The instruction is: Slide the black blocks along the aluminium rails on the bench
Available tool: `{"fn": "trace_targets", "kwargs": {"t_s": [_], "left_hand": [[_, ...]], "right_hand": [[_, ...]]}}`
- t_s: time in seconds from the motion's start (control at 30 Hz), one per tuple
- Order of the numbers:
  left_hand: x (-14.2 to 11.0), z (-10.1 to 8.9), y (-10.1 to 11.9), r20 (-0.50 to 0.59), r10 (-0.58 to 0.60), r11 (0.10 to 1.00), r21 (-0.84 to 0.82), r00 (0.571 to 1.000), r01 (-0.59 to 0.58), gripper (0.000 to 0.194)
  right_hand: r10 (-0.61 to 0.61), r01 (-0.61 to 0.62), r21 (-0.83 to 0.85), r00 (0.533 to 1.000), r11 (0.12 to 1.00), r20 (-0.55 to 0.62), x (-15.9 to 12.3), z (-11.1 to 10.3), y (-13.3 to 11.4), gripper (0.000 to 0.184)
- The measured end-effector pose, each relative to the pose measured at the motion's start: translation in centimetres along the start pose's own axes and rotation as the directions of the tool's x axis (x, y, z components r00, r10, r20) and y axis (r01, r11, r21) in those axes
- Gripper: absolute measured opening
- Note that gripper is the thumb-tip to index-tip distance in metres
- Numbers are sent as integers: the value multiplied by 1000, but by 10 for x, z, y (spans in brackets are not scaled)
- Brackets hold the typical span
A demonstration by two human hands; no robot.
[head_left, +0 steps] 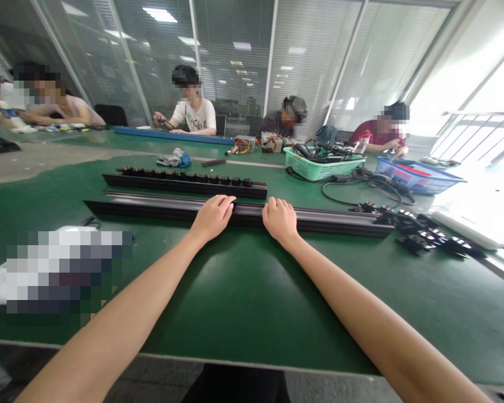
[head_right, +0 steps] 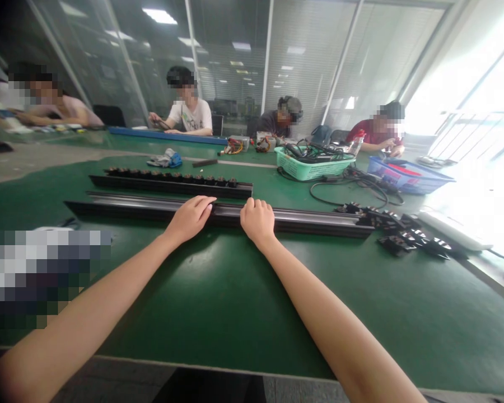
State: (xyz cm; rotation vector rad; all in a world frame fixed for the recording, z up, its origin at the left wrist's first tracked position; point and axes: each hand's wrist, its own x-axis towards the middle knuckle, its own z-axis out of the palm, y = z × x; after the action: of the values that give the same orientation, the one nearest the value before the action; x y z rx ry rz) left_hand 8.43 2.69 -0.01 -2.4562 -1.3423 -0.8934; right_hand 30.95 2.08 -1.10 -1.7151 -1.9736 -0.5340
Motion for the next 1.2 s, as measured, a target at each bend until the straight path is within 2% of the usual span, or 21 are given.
{"fn": "trace_targets", "kwargs": {"t_s": [0.23,0.63,0.93,1.2], "left_hand": [[3,10,2,-53,-40,999,25,998,41,39],[2,11,3,-62,-36,997,62,997,40,36],[1,14,5,-96,-32,996,81,995,40,34],[-1,18,6,-93,-11,990,139,996,24,35]], "right_hand": [[5,-3,49,999,999,-50,-2,3,1,30],[10,-10,21,1000,1000,-14,-2,1,-2,32],[67,-67,-6,998,998,10,0,5,-9,27],[119,-116,-35,987,993,104,-4,-13,-10,33]]}}
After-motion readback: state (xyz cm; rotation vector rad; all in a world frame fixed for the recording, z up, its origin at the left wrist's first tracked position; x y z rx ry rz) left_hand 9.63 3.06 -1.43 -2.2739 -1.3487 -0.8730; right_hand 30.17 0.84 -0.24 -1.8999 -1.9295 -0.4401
